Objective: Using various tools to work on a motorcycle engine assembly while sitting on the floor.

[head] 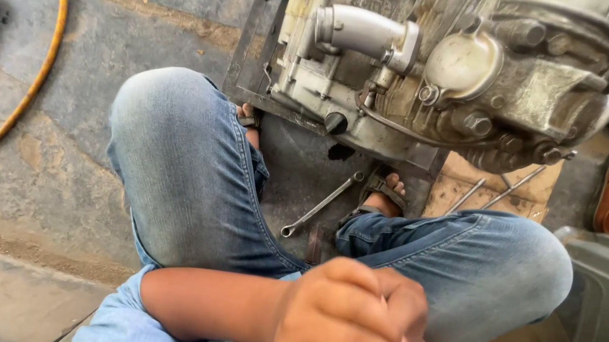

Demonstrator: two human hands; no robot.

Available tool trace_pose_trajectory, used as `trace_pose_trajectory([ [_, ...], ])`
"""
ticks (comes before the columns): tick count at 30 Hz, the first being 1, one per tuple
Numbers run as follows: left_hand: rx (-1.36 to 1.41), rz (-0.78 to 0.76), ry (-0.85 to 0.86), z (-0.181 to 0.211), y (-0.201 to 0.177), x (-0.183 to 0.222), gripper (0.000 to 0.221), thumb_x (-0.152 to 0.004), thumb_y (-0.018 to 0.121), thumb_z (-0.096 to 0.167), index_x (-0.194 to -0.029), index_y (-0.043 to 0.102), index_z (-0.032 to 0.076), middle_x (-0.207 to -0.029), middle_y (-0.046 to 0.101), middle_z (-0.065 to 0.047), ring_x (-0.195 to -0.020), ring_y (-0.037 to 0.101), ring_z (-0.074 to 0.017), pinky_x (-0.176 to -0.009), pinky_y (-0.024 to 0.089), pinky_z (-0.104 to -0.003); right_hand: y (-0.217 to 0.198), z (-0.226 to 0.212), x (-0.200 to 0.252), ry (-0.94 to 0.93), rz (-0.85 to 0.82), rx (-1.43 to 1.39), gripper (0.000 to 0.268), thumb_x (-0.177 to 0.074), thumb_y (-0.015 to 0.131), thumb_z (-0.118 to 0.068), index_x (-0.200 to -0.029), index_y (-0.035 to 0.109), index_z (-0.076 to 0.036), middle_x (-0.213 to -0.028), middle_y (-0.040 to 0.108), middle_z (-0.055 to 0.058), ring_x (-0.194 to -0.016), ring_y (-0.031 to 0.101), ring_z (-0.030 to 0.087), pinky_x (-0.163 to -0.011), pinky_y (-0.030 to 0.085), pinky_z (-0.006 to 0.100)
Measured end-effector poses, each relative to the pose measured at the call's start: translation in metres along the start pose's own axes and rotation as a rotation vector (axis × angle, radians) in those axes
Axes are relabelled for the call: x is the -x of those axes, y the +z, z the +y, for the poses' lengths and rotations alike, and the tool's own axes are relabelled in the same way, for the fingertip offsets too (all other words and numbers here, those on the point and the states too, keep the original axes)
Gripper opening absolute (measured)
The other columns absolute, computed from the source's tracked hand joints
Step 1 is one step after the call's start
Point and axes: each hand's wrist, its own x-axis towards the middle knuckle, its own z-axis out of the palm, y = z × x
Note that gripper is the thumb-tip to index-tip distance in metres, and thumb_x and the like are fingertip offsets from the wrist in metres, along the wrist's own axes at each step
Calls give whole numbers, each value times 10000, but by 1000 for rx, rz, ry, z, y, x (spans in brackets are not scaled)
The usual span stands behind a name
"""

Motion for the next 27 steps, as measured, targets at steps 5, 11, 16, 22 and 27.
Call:
trace_pose_trajectory([
  [5, -43, -15, 4, -21, 10, 18, 270, -1034, 735, 240, -1239, 673, 75, -1083, 698, -34, -1018, 664, -208, -888, 520, -341, 29, -21, -61, -57, -114, 24, 433, -979, 735, -321, -1286, 555, -73, -1245, 640, 54, -1196, 643, 185, -1019, 545, 356],
  [11, -69, -66, -294, -38, 16, 28, 363, -1040, 630, 319, -1292, 605, 59, -1199, 679, -100, -1125, 683, -276, -1028, 526, -361, 54, -31, -114, -115, -166, 56, 423, -974, 730, -296, -1282, 567, -56, -1228, 648, 64, -1168, 649, 182, -1002, 548, 347],
  [16, -329, -22, -263, -55, 11, 31, 212, -1059, 619, 280, -1133, 597, 83, -1125, 665, -98, -1098, 680, -310, -954, 517, -412, 32, -24, -133, -341, 103, 337, 298, -1027, 681, -169, -1241, 617, 28, -1160, 681, 116, -1024, 666, 172, -903, 553, 305],
  [22, -427, -415, -483, -63, 14, 36, 251, -941, 705, 294, -1022, 622, 71, -890, 628, -96, -754, 642, -313, -673, 498, -439, 65, -59, -117, -646, 234, 1037, 132, -1010, 649, -17, -1139, 666, 3, -1083, 699, 114, -946, 695, 189, -867, 574, 305],
  [27, -547, -665, -576, -68, 3, 44, 235, -909, 728, 270, -906, 593, 77, -786, 624, -93, -671, 664, -313, -571, 519, -449, 64, -70, -125, -577, 43, 1478, 175, -870, 746, 1, -1043, 718, -3, -1021, 720, 143, -872, 710, 260, -797, 579, 344],
])
